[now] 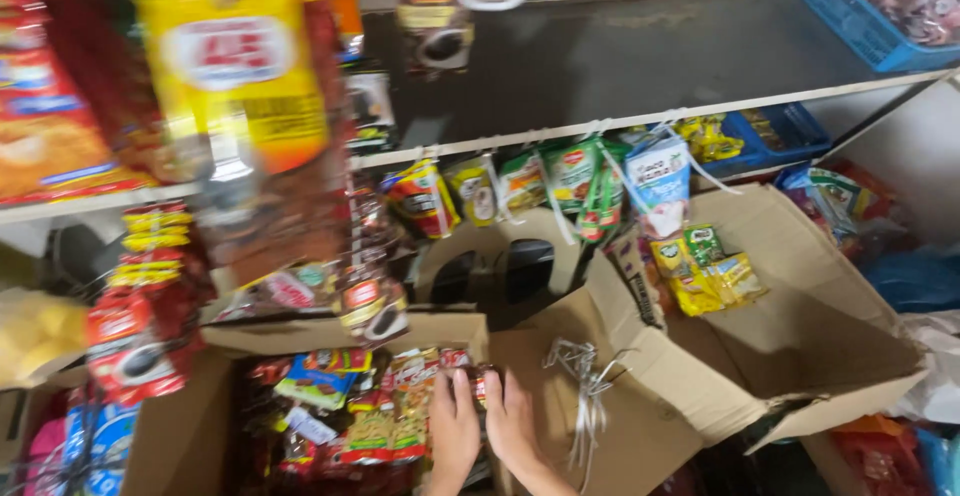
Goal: Hang snack packets and coffee sachets onto plastic display clips on a retail shelf.
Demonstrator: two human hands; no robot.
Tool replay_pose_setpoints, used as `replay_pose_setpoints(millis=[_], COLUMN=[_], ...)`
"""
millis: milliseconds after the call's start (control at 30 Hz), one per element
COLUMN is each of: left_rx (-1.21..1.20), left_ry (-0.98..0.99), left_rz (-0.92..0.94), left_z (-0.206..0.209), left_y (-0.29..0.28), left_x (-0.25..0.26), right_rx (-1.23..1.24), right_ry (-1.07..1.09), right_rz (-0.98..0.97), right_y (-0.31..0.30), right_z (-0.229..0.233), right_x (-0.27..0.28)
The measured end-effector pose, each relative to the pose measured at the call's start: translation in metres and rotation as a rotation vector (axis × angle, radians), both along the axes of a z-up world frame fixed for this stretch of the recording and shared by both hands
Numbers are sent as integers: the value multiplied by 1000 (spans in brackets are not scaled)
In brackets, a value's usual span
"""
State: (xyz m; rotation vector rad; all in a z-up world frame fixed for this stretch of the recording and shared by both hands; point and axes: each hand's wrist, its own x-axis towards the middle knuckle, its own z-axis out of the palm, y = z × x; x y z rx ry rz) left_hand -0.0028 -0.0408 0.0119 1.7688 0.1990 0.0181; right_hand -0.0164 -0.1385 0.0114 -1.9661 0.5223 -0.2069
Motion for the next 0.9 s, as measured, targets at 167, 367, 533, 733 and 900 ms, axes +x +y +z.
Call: replay_pose_setpoints(millis=[167, 367, 533, 733, 900], left_rx=[-122, -98, -107, -200, -277], left_ry=[42, 70, 97, 48, 141], left_rz=[30, 39, 26, 12, 30], left_z=[3, -2, 5, -4, 0], left_y=[-48, -71, -62, -49, -41], left_x=[-6, -19, -47, -85, -116], right_rx=[29, -34, 41, 39, 67], right_ry=[68, -159, -1, -105, -25], right_rz=[55, 146, 136, 114, 94], right_y=[-47, -71, -64, -48, -40], right_z=[2, 21, 16, 40, 39], right_x=[0, -14, -44, -87, -117])
